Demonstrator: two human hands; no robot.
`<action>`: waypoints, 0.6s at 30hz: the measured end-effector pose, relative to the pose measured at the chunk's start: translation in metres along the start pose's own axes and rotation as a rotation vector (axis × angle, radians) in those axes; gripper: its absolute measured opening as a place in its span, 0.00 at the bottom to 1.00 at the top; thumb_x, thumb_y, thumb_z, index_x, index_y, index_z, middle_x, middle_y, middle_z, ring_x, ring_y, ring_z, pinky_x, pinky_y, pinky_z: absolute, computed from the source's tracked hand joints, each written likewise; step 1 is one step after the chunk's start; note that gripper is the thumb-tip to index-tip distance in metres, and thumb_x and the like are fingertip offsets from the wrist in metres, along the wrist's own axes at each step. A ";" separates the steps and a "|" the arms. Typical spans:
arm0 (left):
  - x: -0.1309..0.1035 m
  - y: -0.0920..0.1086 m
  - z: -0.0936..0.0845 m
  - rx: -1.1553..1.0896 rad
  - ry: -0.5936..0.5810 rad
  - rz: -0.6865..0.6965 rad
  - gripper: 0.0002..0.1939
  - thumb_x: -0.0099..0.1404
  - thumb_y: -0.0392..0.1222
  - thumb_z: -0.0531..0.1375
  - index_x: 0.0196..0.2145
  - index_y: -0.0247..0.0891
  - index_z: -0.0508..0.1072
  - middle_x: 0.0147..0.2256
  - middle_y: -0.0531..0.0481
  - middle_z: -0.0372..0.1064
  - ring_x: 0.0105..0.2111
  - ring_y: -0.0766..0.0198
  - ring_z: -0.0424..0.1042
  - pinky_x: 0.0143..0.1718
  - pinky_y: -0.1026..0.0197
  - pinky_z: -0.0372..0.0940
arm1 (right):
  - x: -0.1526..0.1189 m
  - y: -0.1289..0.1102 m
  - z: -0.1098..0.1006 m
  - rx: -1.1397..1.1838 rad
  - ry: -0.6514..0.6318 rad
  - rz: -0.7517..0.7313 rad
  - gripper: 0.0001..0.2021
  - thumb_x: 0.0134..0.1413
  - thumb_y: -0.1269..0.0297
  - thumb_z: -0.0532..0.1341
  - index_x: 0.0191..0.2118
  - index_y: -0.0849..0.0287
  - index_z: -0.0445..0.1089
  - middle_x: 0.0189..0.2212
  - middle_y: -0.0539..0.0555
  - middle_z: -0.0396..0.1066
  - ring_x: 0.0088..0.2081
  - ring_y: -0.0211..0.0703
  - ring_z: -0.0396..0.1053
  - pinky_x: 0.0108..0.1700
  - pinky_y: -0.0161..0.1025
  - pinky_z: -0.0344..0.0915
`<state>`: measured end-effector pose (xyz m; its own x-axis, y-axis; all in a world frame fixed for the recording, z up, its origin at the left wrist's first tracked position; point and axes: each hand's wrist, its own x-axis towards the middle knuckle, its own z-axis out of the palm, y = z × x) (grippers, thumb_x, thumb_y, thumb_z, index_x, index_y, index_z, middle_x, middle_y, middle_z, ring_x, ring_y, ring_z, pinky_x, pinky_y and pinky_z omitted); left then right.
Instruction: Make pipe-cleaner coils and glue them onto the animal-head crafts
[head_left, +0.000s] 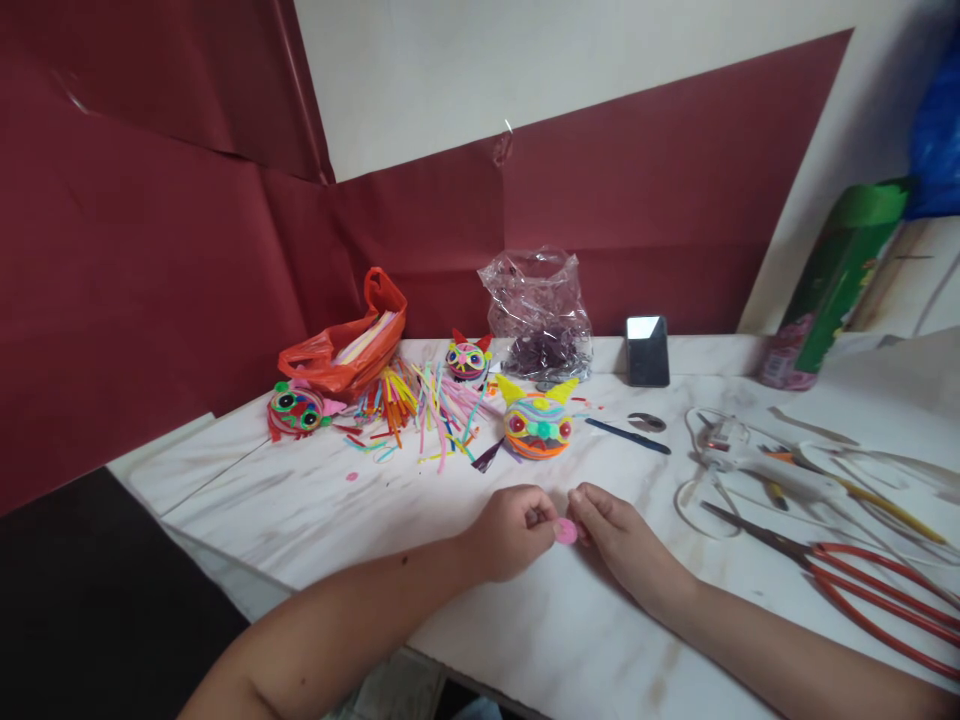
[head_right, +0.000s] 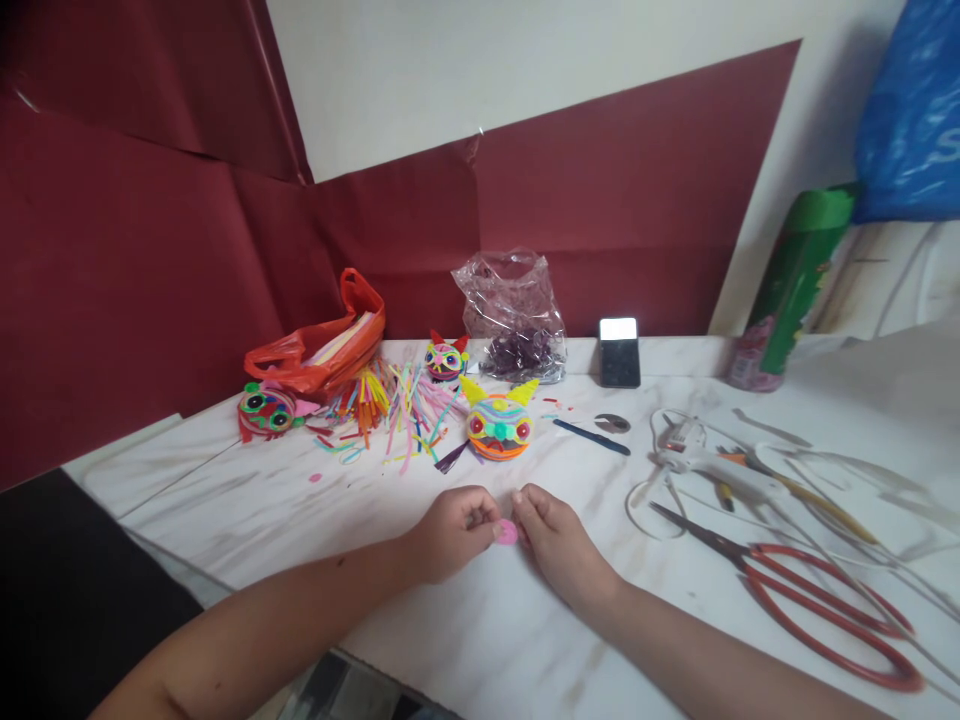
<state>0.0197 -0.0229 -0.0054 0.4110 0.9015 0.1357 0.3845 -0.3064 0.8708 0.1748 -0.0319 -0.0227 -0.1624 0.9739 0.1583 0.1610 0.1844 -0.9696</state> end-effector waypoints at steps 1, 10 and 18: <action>0.000 0.000 0.000 0.003 0.002 0.000 0.09 0.52 0.42 0.60 0.22 0.35 0.65 0.17 0.58 0.55 0.19 0.73 0.51 0.20 0.67 0.48 | 0.000 0.000 0.000 0.005 0.028 -0.018 0.21 0.50 0.45 0.54 0.21 0.57 0.55 0.18 0.45 0.53 0.22 0.35 0.50 0.25 0.34 0.52; 0.001 -0.002 -0.001 0.017 0.027 0.013 0.08 0.53 0.41 0.58 0.23 0.35 0.65 0.17 0.58 0.55 0.18 0.73 0.52 0.20 0.67 0.49 | -0.001 -0.006 0.000 0.055 0.035 -0.020 0.15 0.49 0.51 0.56 0.24 0.57 0.60 0.20 0.47 0.58 0.24 0.36 0.56 0.27 0.34 0.56; 0.005 -0.012 -0.001 0.057 0.089 0.099 0.04 0.53 0.36 0.56 0.22 0.34 0.66 0.21 0.55 0.60 0.22 0.71 0.57 0.24 0.67 0.52 | -0.003 -0.002 0.002 -0.075 0.009 -0.162 0.06 0.48 0.61 0.57 0.31 0.57 0.63 0.26 0.50 0.66 0.29 0.39 0.63 0.34 0.37 0.61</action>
<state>0.0163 -0.0146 -0.0148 0.3755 0.8888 0.2626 0.3931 -0.4093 0.8234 0.1733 -0.0349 -0.0219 -0.1838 0.9316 0.3136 0.2054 0.3484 -0.9146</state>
